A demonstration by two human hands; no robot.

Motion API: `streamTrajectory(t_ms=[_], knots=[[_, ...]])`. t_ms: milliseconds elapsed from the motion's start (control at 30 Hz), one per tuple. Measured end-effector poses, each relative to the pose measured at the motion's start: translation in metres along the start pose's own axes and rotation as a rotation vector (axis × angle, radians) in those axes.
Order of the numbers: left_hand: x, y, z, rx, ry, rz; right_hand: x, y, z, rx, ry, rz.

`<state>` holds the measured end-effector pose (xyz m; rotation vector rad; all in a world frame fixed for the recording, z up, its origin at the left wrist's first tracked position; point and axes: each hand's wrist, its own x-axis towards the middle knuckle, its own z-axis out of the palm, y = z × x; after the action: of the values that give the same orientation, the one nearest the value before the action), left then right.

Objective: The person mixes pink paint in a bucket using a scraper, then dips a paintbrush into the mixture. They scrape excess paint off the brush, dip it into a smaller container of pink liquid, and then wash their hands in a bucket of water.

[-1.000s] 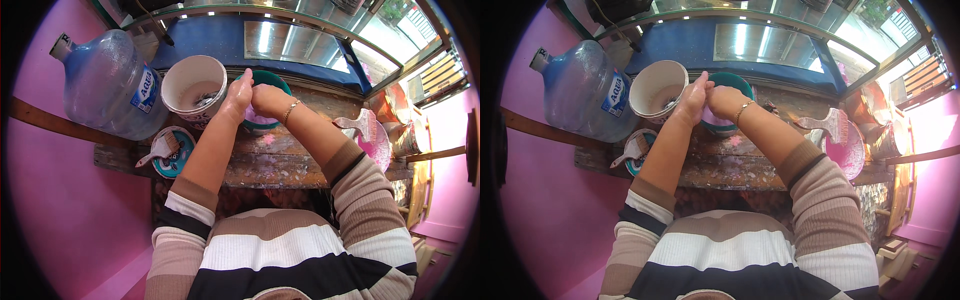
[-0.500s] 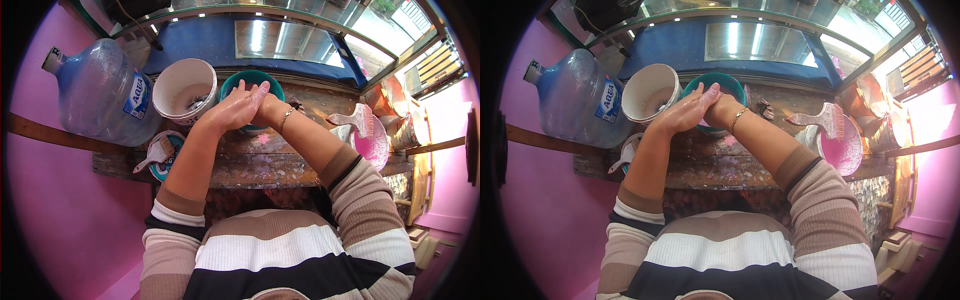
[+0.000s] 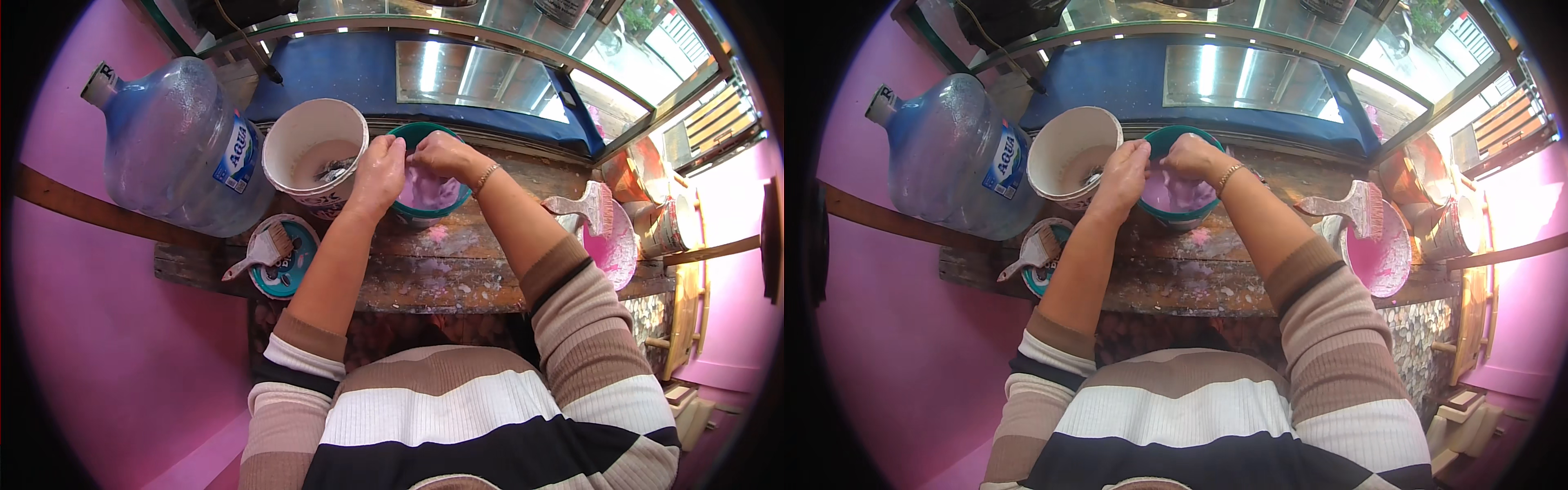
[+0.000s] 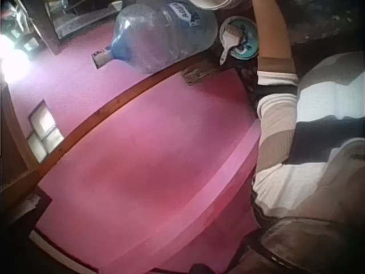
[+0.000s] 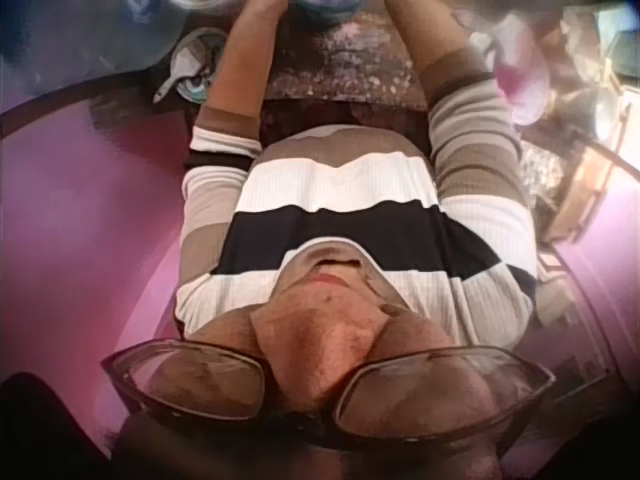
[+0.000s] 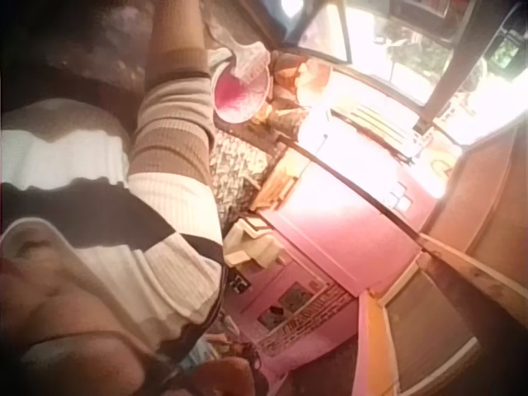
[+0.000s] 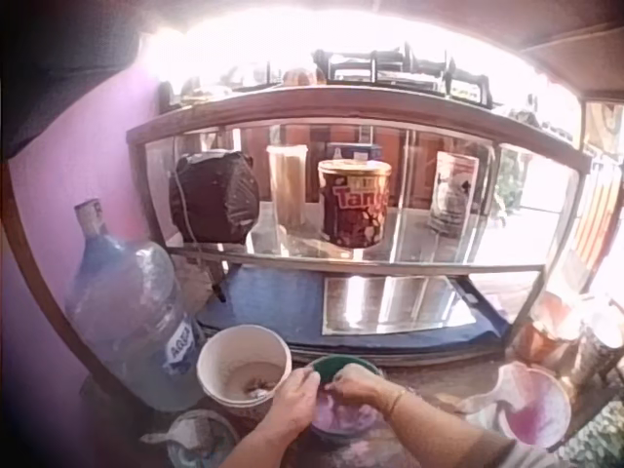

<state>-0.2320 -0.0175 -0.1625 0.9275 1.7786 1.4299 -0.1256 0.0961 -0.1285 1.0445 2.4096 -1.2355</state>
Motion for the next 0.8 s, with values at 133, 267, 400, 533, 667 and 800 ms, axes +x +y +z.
streamTrajectory(t_ms=[133,267,400,533,667,800], knots=[[0.004,-0.001,0.035,0.214,0.172,-0.021,-0.036,0.002,0.009,0.707,0.195,-0.107],[0.035,-0.043,0.038,0.006,0.226,-0.04,-0.029,-0.014,0.058,0.684,0.523,-0.365],[0.022,0.002,0.059,0.413,-0.124,0.059,-0.024,0.007,0.038,0.511,0.664,-0.343],[0.029,-0.031,0.057,0.688,-0.083,0.352,0.003,0.022,0.051,0.502,0.63,-0.284],[0.057,-0.1,0.019,0.07,-0.162,0.123,-0.022,-0.017,0.074,0.113,0.782,-0.562],[0.012,-0.007,0.053,0.423,-0.129,0.336,0.002,0.017,0.043,0.495,0.576,-0.185]])
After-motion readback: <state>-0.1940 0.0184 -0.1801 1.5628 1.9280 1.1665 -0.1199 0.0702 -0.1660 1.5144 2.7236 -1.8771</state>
